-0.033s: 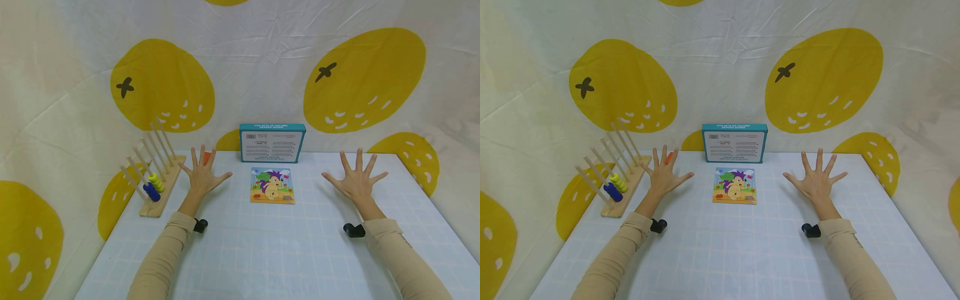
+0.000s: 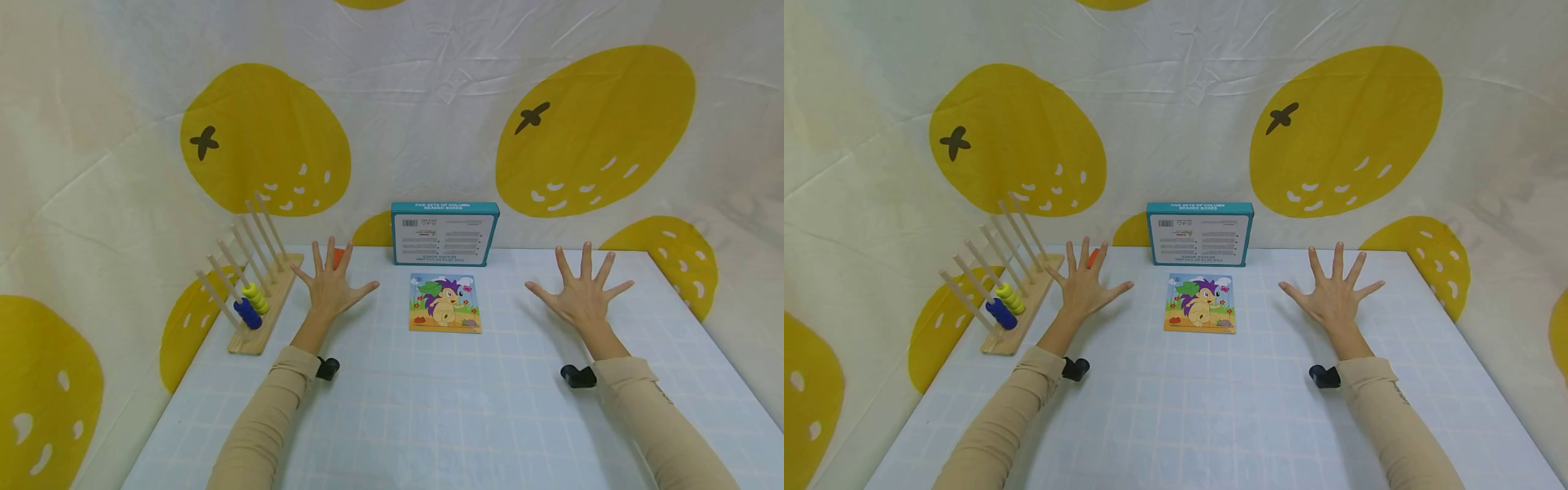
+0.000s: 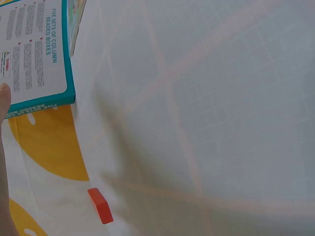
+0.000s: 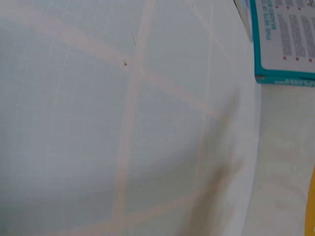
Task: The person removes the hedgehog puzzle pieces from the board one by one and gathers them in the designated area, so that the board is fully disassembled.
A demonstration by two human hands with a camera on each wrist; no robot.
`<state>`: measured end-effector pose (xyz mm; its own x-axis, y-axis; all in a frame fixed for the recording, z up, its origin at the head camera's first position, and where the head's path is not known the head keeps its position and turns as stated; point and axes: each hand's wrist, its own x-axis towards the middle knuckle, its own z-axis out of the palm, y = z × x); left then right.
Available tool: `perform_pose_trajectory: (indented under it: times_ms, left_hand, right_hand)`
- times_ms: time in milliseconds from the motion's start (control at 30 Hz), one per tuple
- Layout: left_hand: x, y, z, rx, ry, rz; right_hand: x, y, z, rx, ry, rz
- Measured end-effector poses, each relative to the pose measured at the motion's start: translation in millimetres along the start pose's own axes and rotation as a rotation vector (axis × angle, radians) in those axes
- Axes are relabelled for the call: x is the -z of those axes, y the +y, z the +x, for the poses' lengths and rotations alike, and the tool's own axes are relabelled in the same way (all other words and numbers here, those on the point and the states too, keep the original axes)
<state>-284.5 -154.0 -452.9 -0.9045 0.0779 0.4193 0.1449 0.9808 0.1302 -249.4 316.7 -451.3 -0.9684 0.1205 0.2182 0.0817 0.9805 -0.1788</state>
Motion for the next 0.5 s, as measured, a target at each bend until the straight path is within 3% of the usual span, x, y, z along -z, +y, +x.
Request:
perform_pose_trajectory:
  times_ms: [300,500]
  left_hand:
    - [-1.4,-0.4,-3.2,0.010,-0.001,0.005]
    - [-1.7,-0.2,-3.2,0.017,-0.023,-0.003]
  right_hand:
    - [-3.1,-2.9,-0.8,0.003,-0.025,0.005]
    - [-5.1,-9.4,-0.7,0.050,0.013,0.052]
